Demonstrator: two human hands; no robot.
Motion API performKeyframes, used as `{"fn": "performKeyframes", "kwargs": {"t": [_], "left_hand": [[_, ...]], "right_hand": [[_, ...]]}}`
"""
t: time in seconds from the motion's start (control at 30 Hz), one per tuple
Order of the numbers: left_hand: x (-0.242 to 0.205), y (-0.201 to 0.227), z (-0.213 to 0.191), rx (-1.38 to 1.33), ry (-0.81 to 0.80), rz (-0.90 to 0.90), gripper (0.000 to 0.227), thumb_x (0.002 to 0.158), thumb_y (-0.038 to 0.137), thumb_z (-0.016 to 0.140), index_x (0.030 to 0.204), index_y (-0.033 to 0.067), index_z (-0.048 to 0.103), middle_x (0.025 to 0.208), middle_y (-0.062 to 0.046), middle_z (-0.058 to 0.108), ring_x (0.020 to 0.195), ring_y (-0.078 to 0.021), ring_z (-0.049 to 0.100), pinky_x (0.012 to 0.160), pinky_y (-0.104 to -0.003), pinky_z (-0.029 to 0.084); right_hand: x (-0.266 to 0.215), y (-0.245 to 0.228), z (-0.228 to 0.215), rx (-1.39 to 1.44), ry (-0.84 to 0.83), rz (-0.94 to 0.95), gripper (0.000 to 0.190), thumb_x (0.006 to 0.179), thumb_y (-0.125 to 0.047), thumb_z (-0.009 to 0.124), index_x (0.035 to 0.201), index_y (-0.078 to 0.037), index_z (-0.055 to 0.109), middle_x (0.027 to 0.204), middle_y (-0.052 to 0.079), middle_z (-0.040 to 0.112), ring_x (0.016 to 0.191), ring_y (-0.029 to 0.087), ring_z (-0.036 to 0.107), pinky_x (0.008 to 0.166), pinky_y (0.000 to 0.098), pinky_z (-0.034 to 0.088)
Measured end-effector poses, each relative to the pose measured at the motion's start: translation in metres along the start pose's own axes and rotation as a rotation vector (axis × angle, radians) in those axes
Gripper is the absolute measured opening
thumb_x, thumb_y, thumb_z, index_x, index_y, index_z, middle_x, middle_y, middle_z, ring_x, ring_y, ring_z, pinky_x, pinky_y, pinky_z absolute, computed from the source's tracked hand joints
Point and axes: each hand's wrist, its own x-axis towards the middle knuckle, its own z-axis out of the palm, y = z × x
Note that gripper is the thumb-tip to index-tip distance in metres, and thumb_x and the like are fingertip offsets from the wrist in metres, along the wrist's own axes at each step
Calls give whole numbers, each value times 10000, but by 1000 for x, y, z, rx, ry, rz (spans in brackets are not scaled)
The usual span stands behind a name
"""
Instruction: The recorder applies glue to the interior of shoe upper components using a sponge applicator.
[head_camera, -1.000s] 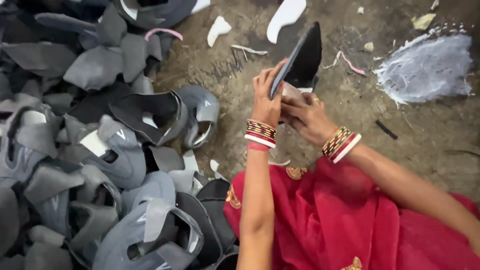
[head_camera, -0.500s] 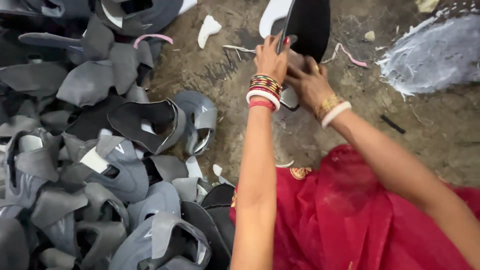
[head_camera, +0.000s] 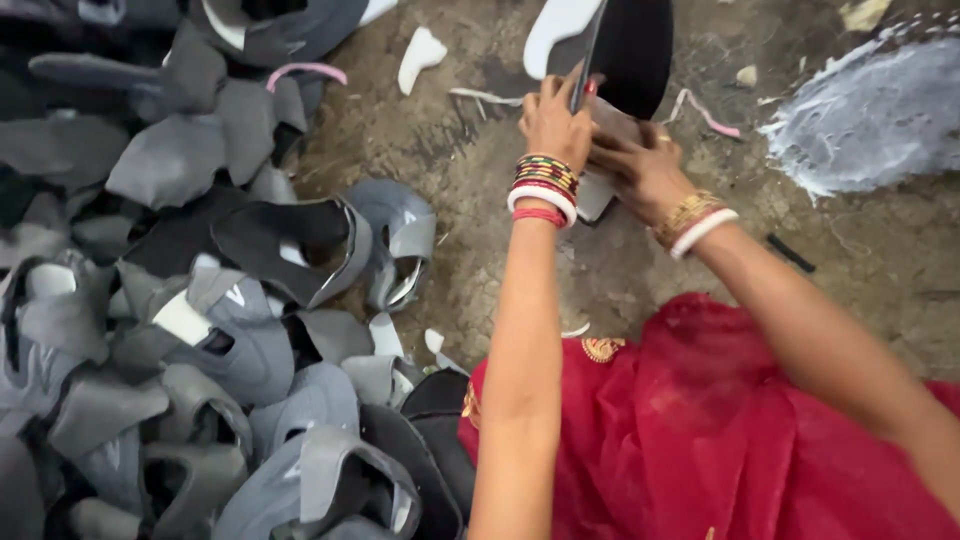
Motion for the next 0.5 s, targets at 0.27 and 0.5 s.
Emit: {"fn": "performKeyframes", "kwargs": {"t": [0.27,0.5], "left_hand": [[-68,15,-22,-157,69,27,432,1030,390,528,1438,266,605,1250,-53,626,1214,-330,535,1092,-512,401],[-133,1,-42,-247,220,95,373,1049,288,554,1352,79,610,1341,-106,589,1295,-344,497,1140,-477,379]], "right_hand": [[-45,-59,-17,-109,-53,3,557,885,-242,612,1438,-303,610,1548,-13,488,1398,501,353,1077,715,300],[-24,-41,-9,-259,-280,35,661,789,-199,615,1424,-376,577,1625,-104,425,1412,426,377,974,639,358]]}}
